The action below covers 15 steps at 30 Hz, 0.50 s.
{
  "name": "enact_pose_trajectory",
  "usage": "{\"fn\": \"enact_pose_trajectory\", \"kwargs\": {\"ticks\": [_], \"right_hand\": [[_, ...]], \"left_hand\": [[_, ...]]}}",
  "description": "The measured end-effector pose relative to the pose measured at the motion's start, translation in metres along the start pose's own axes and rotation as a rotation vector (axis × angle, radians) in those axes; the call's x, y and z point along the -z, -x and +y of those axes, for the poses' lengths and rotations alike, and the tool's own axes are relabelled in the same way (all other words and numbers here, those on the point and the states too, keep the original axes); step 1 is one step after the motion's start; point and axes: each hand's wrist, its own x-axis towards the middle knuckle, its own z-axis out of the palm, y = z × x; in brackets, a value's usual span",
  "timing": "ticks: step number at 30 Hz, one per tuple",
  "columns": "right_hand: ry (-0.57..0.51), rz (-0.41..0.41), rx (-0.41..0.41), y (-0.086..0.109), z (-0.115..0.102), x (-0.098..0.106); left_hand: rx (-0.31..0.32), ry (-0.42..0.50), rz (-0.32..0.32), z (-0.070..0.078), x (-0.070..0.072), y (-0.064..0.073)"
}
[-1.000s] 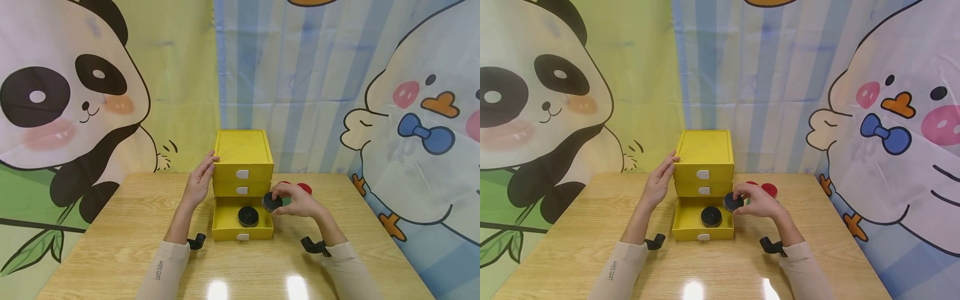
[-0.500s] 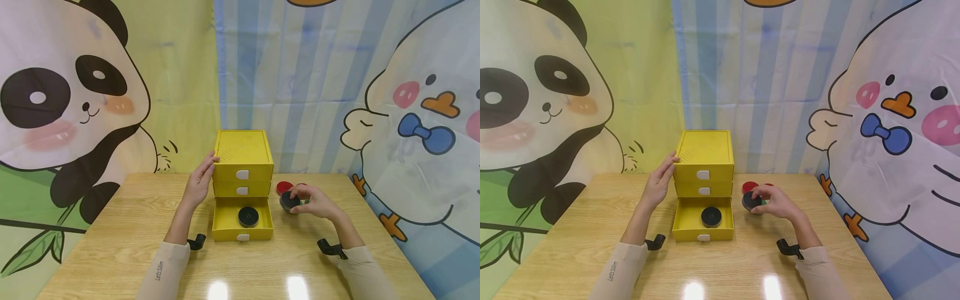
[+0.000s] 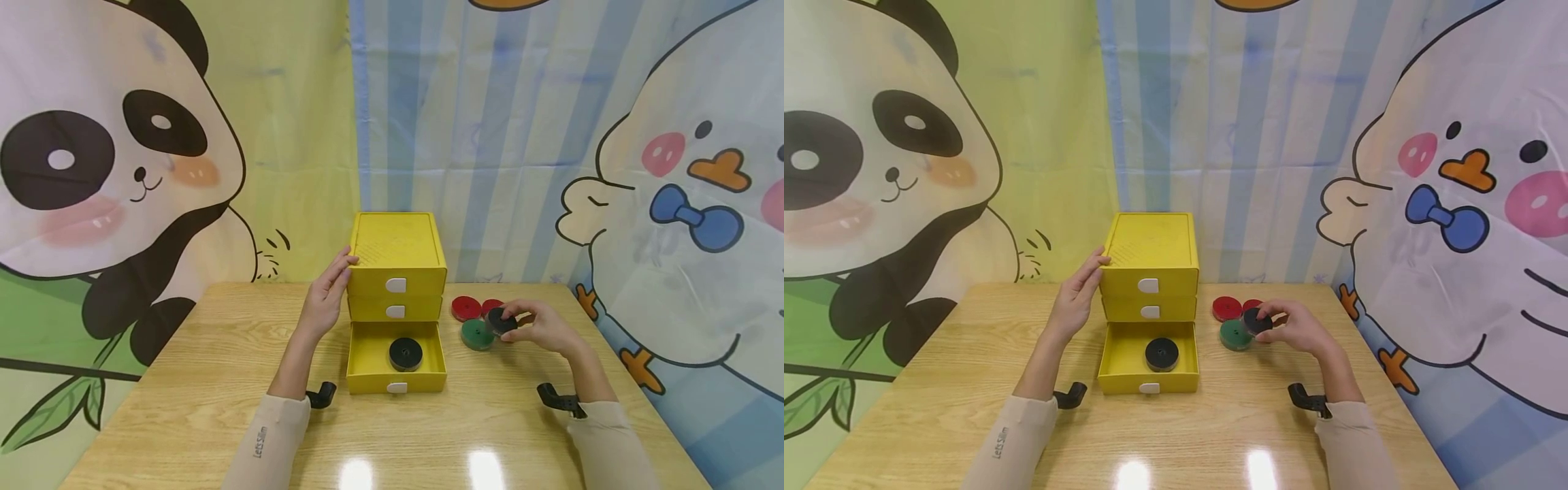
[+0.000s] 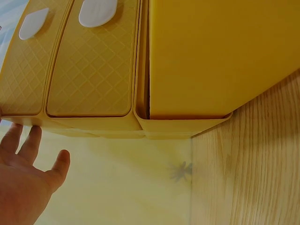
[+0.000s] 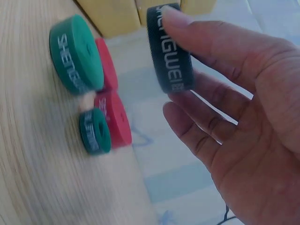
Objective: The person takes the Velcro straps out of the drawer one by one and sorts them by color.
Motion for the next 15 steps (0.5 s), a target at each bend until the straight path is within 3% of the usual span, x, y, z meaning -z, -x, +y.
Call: {"fn": "enact_pose_trajectory", "kwargs": {"ticks": [8,15], "right_hand": [[-0.027,-0.004,-0.083,0.008,0.018,0.008],[-0.007,-0.004,-0.1,0.012,0.022,0.012]], "left_hand": [[0.004,0.001,-0.002,-0.002,0.0,0.0],[-0.002,0.002,-0.002,0.0,0.0,0.0]]}}
